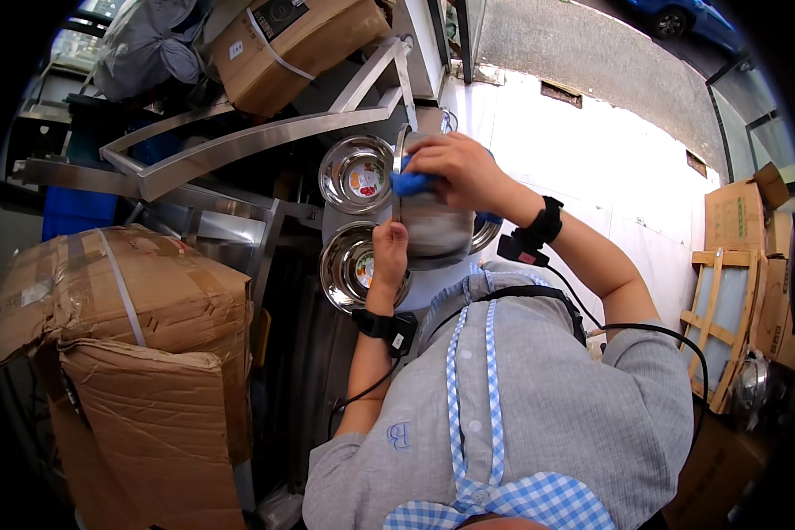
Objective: The person wipes the interior and exterior surfaces of several stainless steel bowls using a blue cloth. They handle the bowls one at a time, rotating them to clean all sides, and place them back on a white surface after wiping.
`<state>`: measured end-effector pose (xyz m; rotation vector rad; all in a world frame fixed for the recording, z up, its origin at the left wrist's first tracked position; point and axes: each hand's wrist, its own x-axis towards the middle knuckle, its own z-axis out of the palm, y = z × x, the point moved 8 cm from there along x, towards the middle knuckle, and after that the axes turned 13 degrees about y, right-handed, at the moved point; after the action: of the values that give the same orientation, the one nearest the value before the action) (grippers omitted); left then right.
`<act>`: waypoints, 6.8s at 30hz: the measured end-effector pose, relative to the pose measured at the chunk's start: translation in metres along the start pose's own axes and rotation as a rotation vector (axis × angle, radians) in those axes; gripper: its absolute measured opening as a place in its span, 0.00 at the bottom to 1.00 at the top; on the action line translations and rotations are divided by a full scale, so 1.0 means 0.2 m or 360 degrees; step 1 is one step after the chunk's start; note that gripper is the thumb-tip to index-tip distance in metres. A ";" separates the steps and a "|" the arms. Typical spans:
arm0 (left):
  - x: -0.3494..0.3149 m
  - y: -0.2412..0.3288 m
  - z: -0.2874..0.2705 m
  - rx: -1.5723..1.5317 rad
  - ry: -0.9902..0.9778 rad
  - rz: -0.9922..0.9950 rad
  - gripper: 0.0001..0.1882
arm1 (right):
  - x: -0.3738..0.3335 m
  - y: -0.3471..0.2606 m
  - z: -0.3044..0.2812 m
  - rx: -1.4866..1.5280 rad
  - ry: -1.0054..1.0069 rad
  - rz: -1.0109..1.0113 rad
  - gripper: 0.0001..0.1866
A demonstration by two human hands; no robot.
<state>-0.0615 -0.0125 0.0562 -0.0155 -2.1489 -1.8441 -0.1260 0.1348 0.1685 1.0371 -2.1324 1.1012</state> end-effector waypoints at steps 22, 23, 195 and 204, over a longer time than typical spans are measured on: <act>0.02 0.11 0.00 0.0115 -0.0196 0.0166 0.29 | 0.00 0.15 -0.13 0.0023 0.0354 0.0165 0.13; 0.02 0.09 -0.01 0.0124 -0.0175 0.0148 0.29 | -0.02 0.03 -0.11 0.0105 0.0246 0.0074 0.14; 0.10 0.05 -0.10 0.0197 0.0049 -0.0080 0.22 | -0.02 -0.04 -0.01 0.0117 0.0007 0.0237 0.13; 0.07 0.03 -0.16 0.0061 0.0063 -0.0116 0.21 | -0.05 0.42 -0.11 -0.0157 0.0326 0.0714 0.11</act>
<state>-0.0673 -0.0451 0.0686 0.1083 -2.1847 -1.8264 -0.1861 0.1890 0.1353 0.3855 -2.2778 1.2243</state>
